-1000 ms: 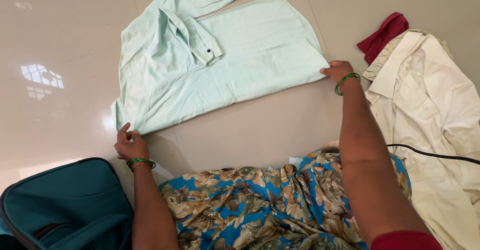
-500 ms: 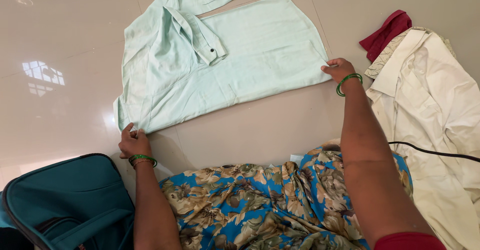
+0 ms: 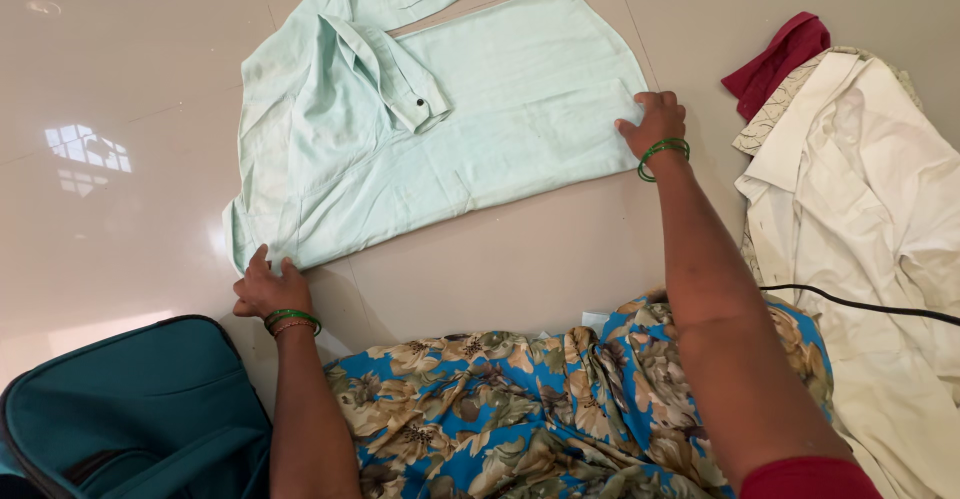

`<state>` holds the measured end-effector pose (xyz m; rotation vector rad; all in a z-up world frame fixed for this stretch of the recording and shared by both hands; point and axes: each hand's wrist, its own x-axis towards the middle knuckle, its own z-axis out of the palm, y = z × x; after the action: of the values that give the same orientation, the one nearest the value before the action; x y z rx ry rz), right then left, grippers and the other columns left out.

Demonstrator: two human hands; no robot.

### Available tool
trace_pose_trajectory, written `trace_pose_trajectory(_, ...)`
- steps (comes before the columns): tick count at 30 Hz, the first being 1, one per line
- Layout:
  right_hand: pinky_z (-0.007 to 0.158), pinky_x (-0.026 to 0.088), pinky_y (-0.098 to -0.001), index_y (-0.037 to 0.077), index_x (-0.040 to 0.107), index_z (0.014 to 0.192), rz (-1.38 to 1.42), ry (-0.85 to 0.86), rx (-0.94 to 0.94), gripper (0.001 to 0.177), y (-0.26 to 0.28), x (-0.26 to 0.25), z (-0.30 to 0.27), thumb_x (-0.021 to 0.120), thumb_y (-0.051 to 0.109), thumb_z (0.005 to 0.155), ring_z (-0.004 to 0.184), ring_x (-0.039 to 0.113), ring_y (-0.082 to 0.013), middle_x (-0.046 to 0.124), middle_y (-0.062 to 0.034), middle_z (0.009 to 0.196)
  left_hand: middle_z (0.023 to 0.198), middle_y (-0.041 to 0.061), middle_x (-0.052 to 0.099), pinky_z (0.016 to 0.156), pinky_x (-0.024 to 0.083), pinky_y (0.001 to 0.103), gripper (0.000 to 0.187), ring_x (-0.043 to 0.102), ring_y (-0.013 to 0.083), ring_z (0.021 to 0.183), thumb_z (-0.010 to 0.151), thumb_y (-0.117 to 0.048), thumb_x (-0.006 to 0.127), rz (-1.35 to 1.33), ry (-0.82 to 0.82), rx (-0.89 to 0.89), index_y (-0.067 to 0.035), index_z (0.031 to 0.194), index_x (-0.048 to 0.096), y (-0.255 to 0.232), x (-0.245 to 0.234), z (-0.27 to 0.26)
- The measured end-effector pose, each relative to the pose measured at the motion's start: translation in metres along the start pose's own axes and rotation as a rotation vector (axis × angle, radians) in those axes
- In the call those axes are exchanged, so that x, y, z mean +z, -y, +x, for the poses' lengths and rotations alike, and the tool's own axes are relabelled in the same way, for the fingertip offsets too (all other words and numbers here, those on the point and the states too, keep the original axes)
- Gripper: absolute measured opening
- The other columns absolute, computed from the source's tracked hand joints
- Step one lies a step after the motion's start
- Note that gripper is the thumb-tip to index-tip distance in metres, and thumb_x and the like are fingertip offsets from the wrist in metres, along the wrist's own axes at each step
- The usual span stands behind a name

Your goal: The person folds a light blue shirt by hand on the floor, smoothing it with their hands and folding in the sides and sleeves.

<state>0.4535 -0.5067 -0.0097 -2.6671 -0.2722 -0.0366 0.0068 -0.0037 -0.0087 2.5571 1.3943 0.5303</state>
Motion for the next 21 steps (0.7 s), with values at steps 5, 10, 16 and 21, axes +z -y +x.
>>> trace_pose_trajectory(5, 0.094, 0.049, -0.0459, 0.012, 0.064, 0.126, -0.045, 0.164, 0.241, 0.051, 0.026, -0.023, 0.002, 0.086, 0.028, 0.082, 0.113, 0.059, -0.0285, 0.057, -0.0098, 0.128, 0.108, 0.009, 0.073, 0.094, 0.028, 0.050, 0.044, 0.054, 0.0298, 0.105, 0.088, -0.013, 0.077, -0.010, 0.022, -0.005, -0.010, 0.132, 0.070, 0.004, 0.003, 0.000)
trace_pose_trajectory(10, 0.101, 0.051, -0.0405, 0.012, 0.065, 0.127, 0.088, 0.216, 0.354, 0.048, 0.020, -0.026, 0.006, 0.083, 0.029, 0.085, 0.119, 0.061, -0.0253, 0.057, -0.0076, 0.133, 0.107, 0.009, 0.073, 0.095, 0.027, 0.050, 0.042, 0.054, 0.0303, 0.105, 0.088, -0.011, 0.076, -0.003, 0.023, 0.009, -0.010, 0.130, 0.071, 0.004, 0.004, 0.001)
trace_pose_trajectory(16, 0.103, 0.039, -0.0520, 0.017, 0.058, 0.142, 0.082, 0.087, -0.002, 0.059, 0.004, 0.004, 0.025, 0.079, 0.020, 0.087, 0.130, 0.044, -0.0321, 0.056, -0.0054, 0.140, 0.109, 0.009, 0.073, 0.094, 0.027, 0.051, 0.044, 0.055, 0.0308, 0.105, 0.087, -0.008, 0.075, -0.010, 0.021, 0.012, -0.011, 0.131, 0.070, 0.005, 0.006, 0.000)
trace_pose_trajectory(21, 0.100, 0.033, -0.0526, 0.018, 0.056, 0.145, -0.016, 0.112, -0.121, 0.067, 0.019, 0.009, 0.035, 0.079, 0.020, 0.083, 0.129, 0.044, -0.0334, 0.057, -0.0050, 0.139, 0.111, 0.009, 0.073, 0.095, 0.028, 0.052, 0.044, 0.056, 0.0306, 0.105, 0.088, -0.011, 0.075, -0.008, 0.045, -0.008, -0.013, 0.132, 0.069, 0.005, 0.004, 0.000)
